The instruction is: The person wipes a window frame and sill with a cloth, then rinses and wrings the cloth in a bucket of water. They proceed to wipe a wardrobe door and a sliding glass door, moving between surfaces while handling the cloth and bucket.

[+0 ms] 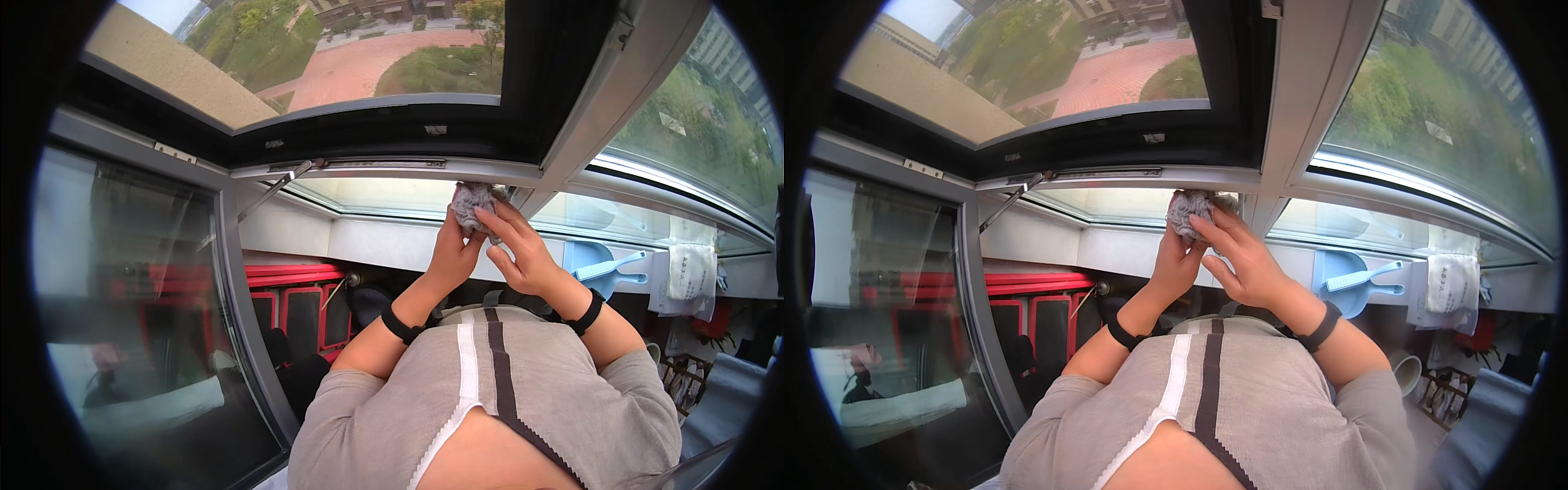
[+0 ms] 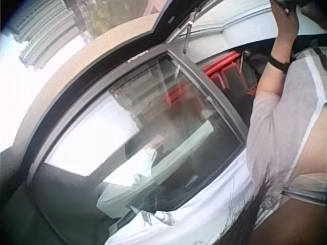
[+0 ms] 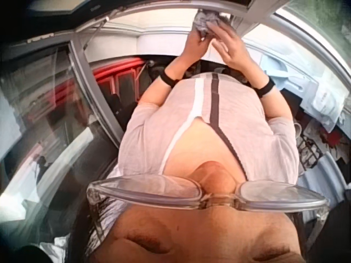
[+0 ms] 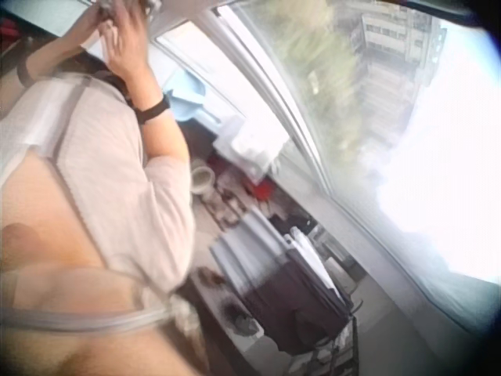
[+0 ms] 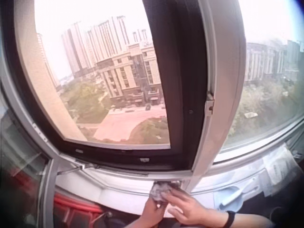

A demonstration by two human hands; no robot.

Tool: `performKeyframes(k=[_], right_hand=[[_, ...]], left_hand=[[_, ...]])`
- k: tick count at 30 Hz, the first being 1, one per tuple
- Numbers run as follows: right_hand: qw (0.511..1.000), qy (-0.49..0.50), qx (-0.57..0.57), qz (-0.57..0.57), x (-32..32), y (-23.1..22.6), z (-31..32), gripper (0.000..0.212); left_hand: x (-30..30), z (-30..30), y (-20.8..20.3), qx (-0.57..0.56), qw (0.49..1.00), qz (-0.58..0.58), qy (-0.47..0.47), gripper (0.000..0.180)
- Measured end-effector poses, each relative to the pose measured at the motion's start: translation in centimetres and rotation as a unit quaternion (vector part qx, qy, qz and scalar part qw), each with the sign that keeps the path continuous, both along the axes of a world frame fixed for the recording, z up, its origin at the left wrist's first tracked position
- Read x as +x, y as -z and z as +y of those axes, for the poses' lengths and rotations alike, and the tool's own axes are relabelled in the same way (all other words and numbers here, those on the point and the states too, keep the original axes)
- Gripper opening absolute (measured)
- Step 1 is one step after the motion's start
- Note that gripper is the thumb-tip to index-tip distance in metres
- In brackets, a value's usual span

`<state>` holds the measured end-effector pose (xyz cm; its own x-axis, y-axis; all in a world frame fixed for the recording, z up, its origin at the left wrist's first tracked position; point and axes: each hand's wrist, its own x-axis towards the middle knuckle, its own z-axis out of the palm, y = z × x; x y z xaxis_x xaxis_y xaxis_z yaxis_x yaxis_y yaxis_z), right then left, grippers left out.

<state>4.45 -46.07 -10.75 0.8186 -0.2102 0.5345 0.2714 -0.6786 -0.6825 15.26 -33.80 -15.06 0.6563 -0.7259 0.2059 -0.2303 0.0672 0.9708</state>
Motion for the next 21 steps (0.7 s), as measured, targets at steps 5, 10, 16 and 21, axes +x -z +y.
performKeyframes(k=[5, 10, 16, 21], right_hand=[[0.968, 0.083, -0.165, -0.167, -0.3, -3.3, -1.3, 0.039], [0.937, 0.077, -0.253, -0.227, 3.0, -5.7, -2.1, 0.033], [0.933, 0.057, -0.288, -0.207, 7.2, -5.4, -2.0, 0.028], [0.915, 0.067, -0.360, -0.169, 8.4, -4.7, -1.6, 0.026]], left_hand=[[0.4, -3.1, -0.1, -0.007, 1.000, -0.021, -0.018, 0.037], [0.8, -5.3, -0.2, 0.077, 0.993, -0.071, -0.058, 0.041], [5.7, -1.3, 0.1, -0.037, 0.965, -0.120, -0.229, 0.041], [13.0, 4.6, 1.1, -0.055, 0.881, -0.094, -0.460, 0.024]])
